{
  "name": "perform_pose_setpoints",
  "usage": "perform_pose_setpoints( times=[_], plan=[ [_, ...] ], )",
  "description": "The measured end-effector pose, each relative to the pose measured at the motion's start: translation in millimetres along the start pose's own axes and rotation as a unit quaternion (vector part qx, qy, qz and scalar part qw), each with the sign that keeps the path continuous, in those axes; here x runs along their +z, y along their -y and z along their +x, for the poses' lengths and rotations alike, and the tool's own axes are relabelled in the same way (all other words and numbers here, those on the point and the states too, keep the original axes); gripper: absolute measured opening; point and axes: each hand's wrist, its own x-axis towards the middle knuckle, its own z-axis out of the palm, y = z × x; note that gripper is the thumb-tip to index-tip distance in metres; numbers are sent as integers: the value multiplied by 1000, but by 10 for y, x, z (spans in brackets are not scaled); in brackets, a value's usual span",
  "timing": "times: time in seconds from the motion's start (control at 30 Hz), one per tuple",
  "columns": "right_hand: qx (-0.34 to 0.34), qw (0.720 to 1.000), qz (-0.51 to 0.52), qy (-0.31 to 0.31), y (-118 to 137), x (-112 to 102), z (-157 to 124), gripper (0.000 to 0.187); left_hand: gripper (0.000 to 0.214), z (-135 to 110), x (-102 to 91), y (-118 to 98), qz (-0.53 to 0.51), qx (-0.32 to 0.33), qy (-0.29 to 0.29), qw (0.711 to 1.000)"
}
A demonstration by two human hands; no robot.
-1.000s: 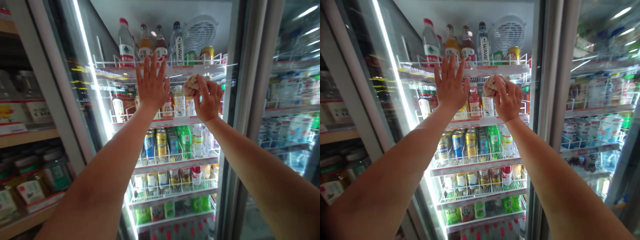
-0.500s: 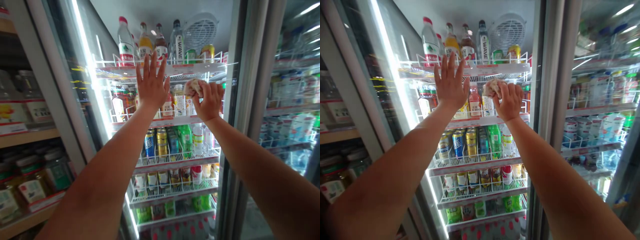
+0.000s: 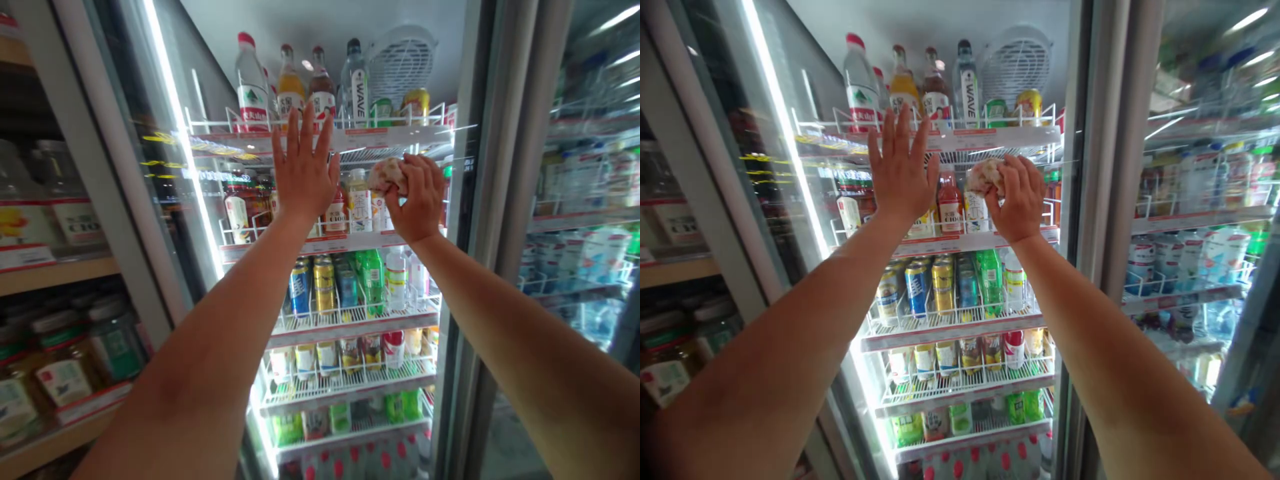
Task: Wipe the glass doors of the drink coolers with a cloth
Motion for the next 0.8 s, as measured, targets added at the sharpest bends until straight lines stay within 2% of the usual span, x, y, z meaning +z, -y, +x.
perform_pose_setpoints(
  times=[0.13,0.3,0.43,0.53,0.63,0.7,0.73,0.8],
  plan=[
    [2,1000,2,15,21,-16,11,44,63,-1,-7,-1,-6,3,1,1000],
    [8,1000,-5,4,47,-48,6,43,61,0,-9,1,-12,-8,10,1000],
    [13,999,-18,48,71,-148,-10,40,64,-8,-40,-9,-22,-3,8,1000],
    [59,994,43,84,130,-223,76,33,68,-5,-54,-15,-29,-2,16,999],
    [150,970,155,110,166,-262,245,37,63,0,-52,-17,-40,-8,23,999],
    [187,963,159,114,141,-293,336,34,62,2,-42,-19,-30,-8,25,999],
    [178,969,135,106,113,-315,357,31,63,4,-32,-20,-19,-5,22,1000],
    [102,989,75,83,41,-361,335,31,66,13,1,-16,11,6,13,1000]
  ],
)
